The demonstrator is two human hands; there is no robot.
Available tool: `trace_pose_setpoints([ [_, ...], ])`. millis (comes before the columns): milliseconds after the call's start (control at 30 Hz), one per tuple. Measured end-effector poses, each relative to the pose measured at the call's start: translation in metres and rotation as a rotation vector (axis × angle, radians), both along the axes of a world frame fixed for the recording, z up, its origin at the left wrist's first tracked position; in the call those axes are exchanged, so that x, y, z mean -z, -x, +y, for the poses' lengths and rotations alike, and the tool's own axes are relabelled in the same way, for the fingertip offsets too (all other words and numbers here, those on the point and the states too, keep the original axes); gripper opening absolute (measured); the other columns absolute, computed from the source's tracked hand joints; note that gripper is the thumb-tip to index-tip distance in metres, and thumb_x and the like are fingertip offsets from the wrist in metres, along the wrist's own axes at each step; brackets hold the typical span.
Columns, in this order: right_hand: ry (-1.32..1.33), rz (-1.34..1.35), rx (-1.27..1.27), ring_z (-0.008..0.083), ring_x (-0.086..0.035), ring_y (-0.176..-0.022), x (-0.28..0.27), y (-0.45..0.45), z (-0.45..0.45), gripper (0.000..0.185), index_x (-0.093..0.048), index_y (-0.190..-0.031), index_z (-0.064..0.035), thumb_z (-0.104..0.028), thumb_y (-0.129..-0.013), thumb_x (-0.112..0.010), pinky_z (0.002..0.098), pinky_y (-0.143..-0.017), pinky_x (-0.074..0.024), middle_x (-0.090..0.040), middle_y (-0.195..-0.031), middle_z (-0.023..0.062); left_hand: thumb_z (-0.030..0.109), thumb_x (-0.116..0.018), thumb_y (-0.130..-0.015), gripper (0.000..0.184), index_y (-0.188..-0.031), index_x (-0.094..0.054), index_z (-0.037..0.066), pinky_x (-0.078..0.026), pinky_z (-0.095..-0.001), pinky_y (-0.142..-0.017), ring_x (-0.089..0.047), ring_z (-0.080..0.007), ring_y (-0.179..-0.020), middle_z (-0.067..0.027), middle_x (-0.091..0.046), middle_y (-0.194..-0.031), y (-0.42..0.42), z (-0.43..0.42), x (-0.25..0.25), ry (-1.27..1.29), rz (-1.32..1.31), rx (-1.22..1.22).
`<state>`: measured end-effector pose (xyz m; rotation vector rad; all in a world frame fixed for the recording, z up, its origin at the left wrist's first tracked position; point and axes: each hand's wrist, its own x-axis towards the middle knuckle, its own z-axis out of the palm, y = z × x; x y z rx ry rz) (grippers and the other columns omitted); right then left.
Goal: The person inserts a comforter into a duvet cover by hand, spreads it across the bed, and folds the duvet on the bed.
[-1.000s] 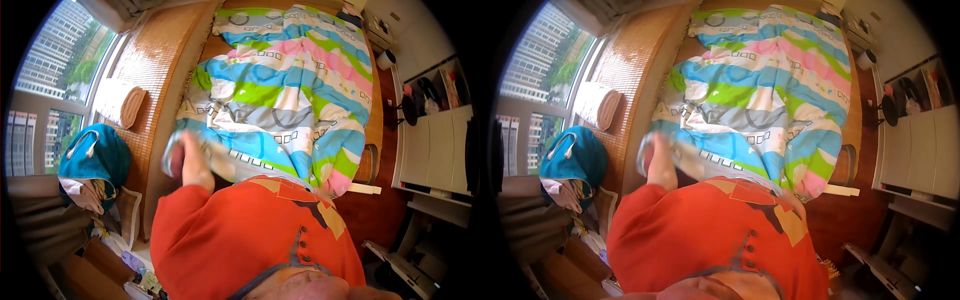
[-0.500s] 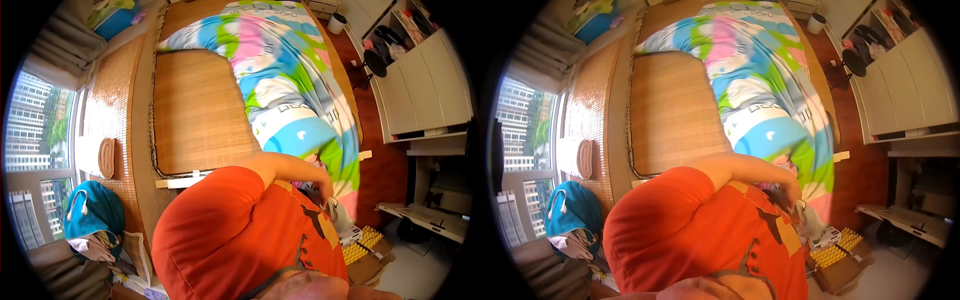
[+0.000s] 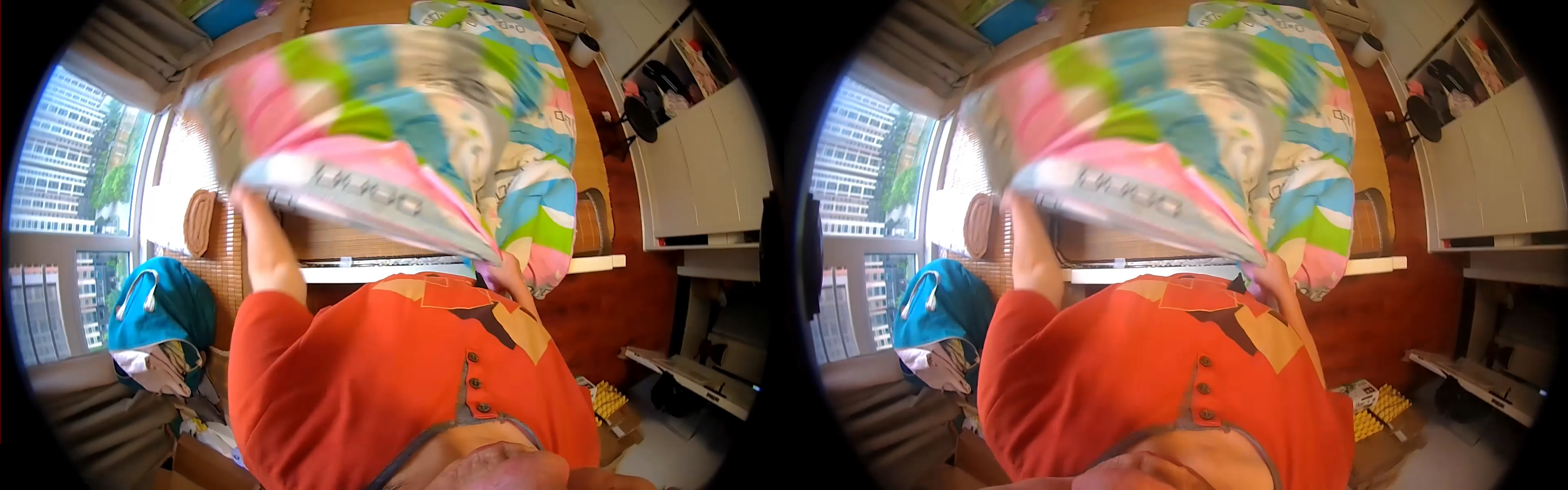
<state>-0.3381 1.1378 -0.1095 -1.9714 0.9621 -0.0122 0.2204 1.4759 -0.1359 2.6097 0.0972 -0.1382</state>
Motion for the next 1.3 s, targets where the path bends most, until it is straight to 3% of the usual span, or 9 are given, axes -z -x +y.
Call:
trace_pose_setpoints([
  [167, 0.092, 0.045, -0.303, 0.0334, -0.06, -0.073, 0.032, -0.075, 0.022, 0.033, -0.062, -0.092, -0.0104, -0.027, -0.063, -0.066, 0.0394, -0.064, -0.0474, -0.062, -0.08, 0.0166, 0.016, -0.053, -0.075, 0.039, -0.109, -0.051, -0.003, -0.046, -0.0378, -0.073, -0.055, -0.0233, -0.086, -0.0112, -0.057, -0.097, 0.165, 0.254, 0.051, 0.395, 0.101, -0.801],
  [333, 0.277, 0.032, -0.557, 0.0361, -0.059, -0.077, 0.039, -0.103, 0.036, 0.027, -0.062, -0.087, -0.0079, -0.02, -0.064, -0.065, 0.0406, -0.068, -0.047, -0.061, -0.082, 0.0179, 0.013, -0.053, -0.073, 0.039, -0.108, -0.05, -0.005, -0.046, -0.0379, -0.073, -0.055, -0.023, -0.085, -0.0112, -0.056, -0.095, 0.27, 0.312, 0.095, 0.841, 0.189, -1.02],
  [600, 0.133, -0.007, -0.558, 0.0372, -0.059, -0.078, 0.031, -0.111, 0.022, 0.025, -0.063, -0.083, -0.005, -0.015, -0.06, -0.061, 0.0419, -0.069, -0.0472, -0.061, -0.081, 0.0195, 0.025, -0.061, -0.073, 0.055, -0.115, -0.046, -0.008, -0.043, -0.0358, -0.084, -0.05, -0.0245, -0.105, -0.0121, -0.053, -0.115, 0.226, 0.162, 0.085, 0.784, 0.293, -0.408],
  [667, 0.26, -0.041, -0.578, 0.0374, -0.059, -0.077, 0.026, -0.115, 0.012, 0.024, -0.063, -0.082, -0.0047, -0.016, -0.061, -0.062, 0.042, -0.069, -0.0471, -0.061, -0.079, 0.0203, 0.033, -0.063, -0.072, 0.06, -0.114, -0.048, -0.007, -0.043, -0.037, -0.084, -0.052, -0.0294, -0.105, -0.0178, -0.055, -0.114, 0.215, 0.092, 0.011, 0.258, 0.387, -0.165],
  [800, 0.298, -0.036, -0.534, 0.0367, -0.059, -0.076, -0.006, -0.127, 0.015, 0.023, -0.063, -0.082, -0.0059, -0.019, -0.064, -0.061, 0.0419, -0.068, -0.0474, -0.061, -0.079, 0.0202, 0.045, -0.069, -0.066, 0.073, -0.118, -0.048, -0.001, -0.044, -0.0406, -0.084, -0.055, -0.0371, -0.098, -0.0251, -0.056, -0.108, 0.189, -0.011, 0.002, -0.328, 0.26, 0.694],
  [933, 0.32, -0.017, -0.488, 0.035, -0.06, -0.078, -0.018, -0.134, 0.031, 0.025, -0.063, -0.085, -0.008, -0.019, -0.063, -0.062, 0.041, -0.069, -0.0484, -0.062, -0.083, 0.0188, 0.033, -0.076, -0.061, 0.089, -0.133, -0.032, 0.005, -0.039, -0.0373, -0.092, -0.049, -0.0366, -0.107, -0.0227, -0.052, -0.116, 0.286, -0.15, -0.059, 0.283, 0.021, 1.389],
  [1000, 0.323, 0.044, -0.522, 0.0338, -0.061, -0.081, -0.028, -0.124, 0.032, 0.028, -0.064, -0.087, -0.0088, -0.016, -0.06, -0.065, 0.0402, -0.07, -0.0485, -0.063, -0.084, 0.0171, 0.023, -0.071, -0.062, 0.074, -0.127, -0.04, 0.009, -0.046, -0.039, -0.077, -0.058, -0.036, -0.087, -0.0205, -0.06, -0.095, 0.326, -0.195, -0.073, 0.262, 0.337, 1.351],
  [1167, 0.373, -0.189, -0.292, 0.0342, -0.057, -0.079, -0.023, -0.051, 0.005, 0.028, -0.057, -0.087, -0.0062, -0.015, -0.061, -0.063, 0.0418, -0.066, -0.0462, -0.057, -0.083, 0.0153, 0.019, -0.07, -0.065, 0.024, -0.083, -0.064, 0.004, -0.048, -0.035, -0.067, -0.062, -0.0285, -0.073, -0.0162, -0.063, -0.077, 0.328, -0.227, -0.065, 0.224, 0.373, 1.383],
  [1300, 0.503, 0.058, 0.015, 0.0344, -0.053, -0.086, 0.063, 0.042, -0.008, 0.031, -0.054, -0.091, -0.0059, -0.013, -0.062, -0.063, 0.0432, -0.07, -0.0444, -0.053, -0.088, 0.0153, 0.006, -0.056, -0.071, 0.024, -0.094, -0.061, -0.001, -0.047, -0.0299, -0.07, -0.06, -0.0172, -0.075, -0.0137, -0.064, -0.081, 0.307, -0.236, -0.112, 0.401, 0.306, 1.26],
])
